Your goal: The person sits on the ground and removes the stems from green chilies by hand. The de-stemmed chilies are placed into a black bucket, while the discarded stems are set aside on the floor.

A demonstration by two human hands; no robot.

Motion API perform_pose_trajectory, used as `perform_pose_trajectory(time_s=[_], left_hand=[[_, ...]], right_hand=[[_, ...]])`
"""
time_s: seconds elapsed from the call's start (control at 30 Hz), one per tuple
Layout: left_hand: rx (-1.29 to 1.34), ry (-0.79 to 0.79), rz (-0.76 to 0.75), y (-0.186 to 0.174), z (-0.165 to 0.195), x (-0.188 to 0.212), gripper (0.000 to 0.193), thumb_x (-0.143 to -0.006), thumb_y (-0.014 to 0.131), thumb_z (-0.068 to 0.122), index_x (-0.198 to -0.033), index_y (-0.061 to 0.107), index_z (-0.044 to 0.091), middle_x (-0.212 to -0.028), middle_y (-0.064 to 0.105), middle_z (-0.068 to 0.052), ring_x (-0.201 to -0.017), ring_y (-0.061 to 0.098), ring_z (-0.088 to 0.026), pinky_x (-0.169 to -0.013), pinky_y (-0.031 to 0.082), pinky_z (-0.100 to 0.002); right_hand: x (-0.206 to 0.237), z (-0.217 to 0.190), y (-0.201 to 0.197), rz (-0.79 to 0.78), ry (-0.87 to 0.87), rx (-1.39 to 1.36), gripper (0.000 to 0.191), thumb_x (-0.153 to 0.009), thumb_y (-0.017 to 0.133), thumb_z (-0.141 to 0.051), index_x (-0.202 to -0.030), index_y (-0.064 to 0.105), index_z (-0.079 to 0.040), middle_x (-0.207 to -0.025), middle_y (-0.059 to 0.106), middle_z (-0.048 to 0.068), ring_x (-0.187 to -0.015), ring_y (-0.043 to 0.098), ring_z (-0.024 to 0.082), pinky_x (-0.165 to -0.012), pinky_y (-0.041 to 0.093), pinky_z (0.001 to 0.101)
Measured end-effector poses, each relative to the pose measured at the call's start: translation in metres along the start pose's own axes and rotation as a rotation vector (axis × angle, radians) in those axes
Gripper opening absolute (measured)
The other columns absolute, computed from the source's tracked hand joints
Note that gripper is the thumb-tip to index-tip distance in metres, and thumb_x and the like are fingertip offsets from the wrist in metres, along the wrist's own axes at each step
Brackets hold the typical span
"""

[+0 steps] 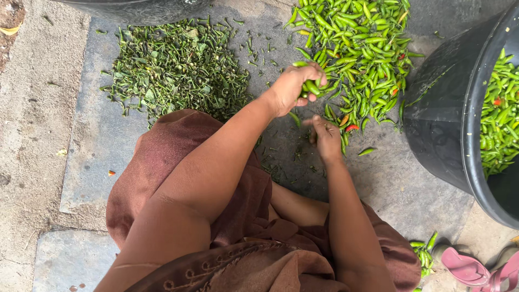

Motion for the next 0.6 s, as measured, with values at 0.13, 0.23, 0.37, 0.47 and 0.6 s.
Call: perform_pose_trajectory(time_s=[0.13, 0.23, 0.37, 0.47, 0.6], left_hand=[[-0.085, -0.014, 0.011, 0.005, 0.003, 0.007, 0.018, -0.085, 0.062, 0.028, -0.088, 0.068, 0.011, -0.081, 0.064, -0.001, -0.066, 0.06, -0.014, -0.049, 0.038, -0.027], [-0.098, -0.125, 0.059, 0.006, -0.004, 0.009, 0.019, -0.086, 0.058, 0.03, -0.088, 0.067, 0.013, -0.083, 0.067, 0.003, -0.065, 0.064, -0.013, -0.048, 0.042, -0.027], [-0.305, -0.027, 0.053, 0.001, -0.01, 0.005, 0.026, -0.089, 0.063, 0.034, -0.096, 0.072, 0.011, -0.086, 0.072, -0.003, -0.062, 0.065, -0.014, -0.053, 0.048, -0.033], [-0.604, -0.014, 0.114, -0.004, -0.015, 0.008, 0.037, -0.089, 0.068, 0.045, -0.103, 0.075, 0.012, -0.084, 0.078, -0.006, -0.06, 0.069, -0.015, -0.064, 0.059, -0.036], [-0.904, -0.105, 0.098, 0.0, -0.027, 0.012, 0.042, -0.088, 0.07, 0.049, -0.108, 0.073, 0.013, -0.075, 0.077, -0.01, -0.065, 0.076, -0.017, -0.075, 0.059, -0.036]], right_hand=[[0.003, -0.008, 0.029, 0.232, -0.417, 0.399, 0.024, -0.098, 0.068, -0.021, -0.114, 0.07, -0.003, -0.094, 0.07, 0.016, -0.077, 0.065, 0.031, -0.069, 0.052, 0.0414], [0.011, -0.002, 0.052, 0.226, -0.434, 0.671, 0.023, -0.093, 0.07, -0.017, -0.108, 0.067, 0.0, -0.098, 0.07, 0.023, -0.086, 0.068, 0.044, -0.076, 0.052, 0.0511], [0.011, -0.001, 0.043, 0.271, -0.502, 0.549, 0.02, -0.095, 0.074, -0.02, -0.105, 0.067, -0.005, -0.093, 0.071, 0.019, -0.082, 0.069, 0.037, -0.073, 0.055, 0.0454], [0.0, -0.003, 0.012, 0.107, -0.066, 0.057, 0.019, -0.102, 0.076, -0.019, -0.105, 0.07, -0.002, -0.082, 0.063, 0.016, -0.062, 0.049, 0.02, -0.057, 0.039, 0.0352], [0.007, -0.014, 0.001, 0.043, 0.211, -0.743, 0.013, -0.097, 0.071, -0.017, -0.105, 0.063, -0.01, -0.08, 0.069, 0.005, -0.057, 0.053, 0.011, -0.047, 0.037, 0.0238]])
Point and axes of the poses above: each hand's wrist, its own x-axis away from the middle knuckle, its own y-axis out of the palm, z = x × y, the point moved 2 cm from there along -x, towards the middle knuckle
